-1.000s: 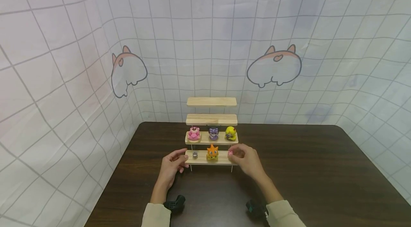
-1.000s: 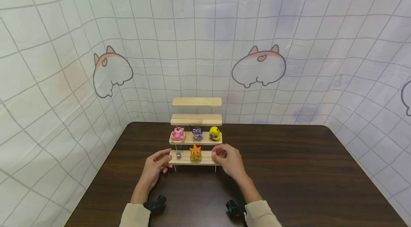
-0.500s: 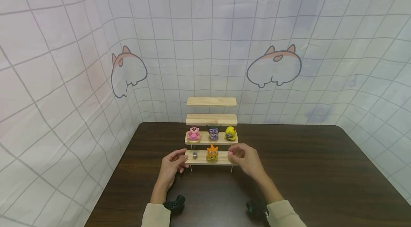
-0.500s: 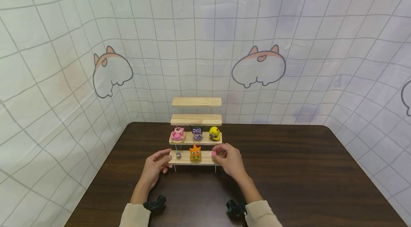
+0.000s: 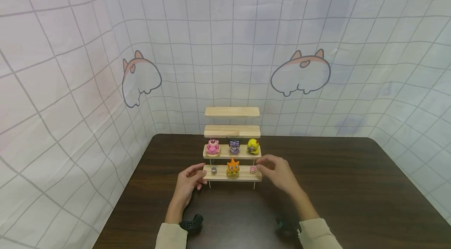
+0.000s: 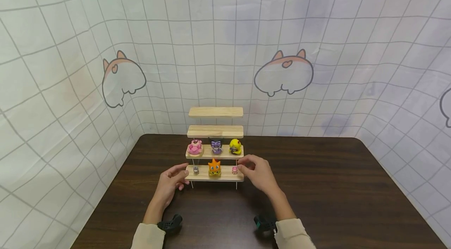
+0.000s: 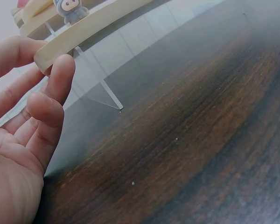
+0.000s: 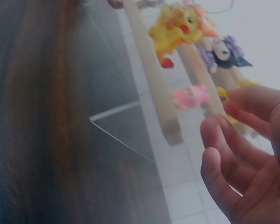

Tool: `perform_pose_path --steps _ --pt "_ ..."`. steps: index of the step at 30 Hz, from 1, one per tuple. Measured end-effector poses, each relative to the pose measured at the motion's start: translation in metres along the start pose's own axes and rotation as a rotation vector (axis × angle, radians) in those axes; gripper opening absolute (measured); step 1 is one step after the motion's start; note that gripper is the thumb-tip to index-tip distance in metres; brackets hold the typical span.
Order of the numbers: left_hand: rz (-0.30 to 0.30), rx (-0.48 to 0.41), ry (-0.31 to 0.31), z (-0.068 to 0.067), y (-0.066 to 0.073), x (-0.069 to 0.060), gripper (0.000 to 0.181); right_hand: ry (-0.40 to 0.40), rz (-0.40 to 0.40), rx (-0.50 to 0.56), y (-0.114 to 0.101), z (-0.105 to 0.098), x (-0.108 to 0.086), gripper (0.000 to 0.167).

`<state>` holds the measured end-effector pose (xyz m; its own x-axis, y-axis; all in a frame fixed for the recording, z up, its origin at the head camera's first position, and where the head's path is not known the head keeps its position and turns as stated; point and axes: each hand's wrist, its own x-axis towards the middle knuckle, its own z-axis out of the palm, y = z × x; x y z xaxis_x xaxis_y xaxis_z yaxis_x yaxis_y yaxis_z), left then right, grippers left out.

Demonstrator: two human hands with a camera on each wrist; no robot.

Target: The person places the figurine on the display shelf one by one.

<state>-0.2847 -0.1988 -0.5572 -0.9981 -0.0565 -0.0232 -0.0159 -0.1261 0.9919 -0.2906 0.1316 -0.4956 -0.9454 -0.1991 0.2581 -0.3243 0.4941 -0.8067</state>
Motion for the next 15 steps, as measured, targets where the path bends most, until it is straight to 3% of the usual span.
perform_pose_path --steps 5,10,15 --pt "-0.001 -0.004 0.006 -0.001 -0.002 0.002 0.037 -0.046 0.013 0.032 0.0 -0.016 0.0 0.019" --pt "0.008 -0.024 0.011 -0.004 -0.002 0.003 0.039 -0.031 0.02 -0.003 0.002 -0.034 0.0 0.021" --pt "0.013 0.058 0.055 -0.01 0.004 0.001 0.038 -0.01 0.048 -0.042 0.001 -0.047 -0.004 0.023"
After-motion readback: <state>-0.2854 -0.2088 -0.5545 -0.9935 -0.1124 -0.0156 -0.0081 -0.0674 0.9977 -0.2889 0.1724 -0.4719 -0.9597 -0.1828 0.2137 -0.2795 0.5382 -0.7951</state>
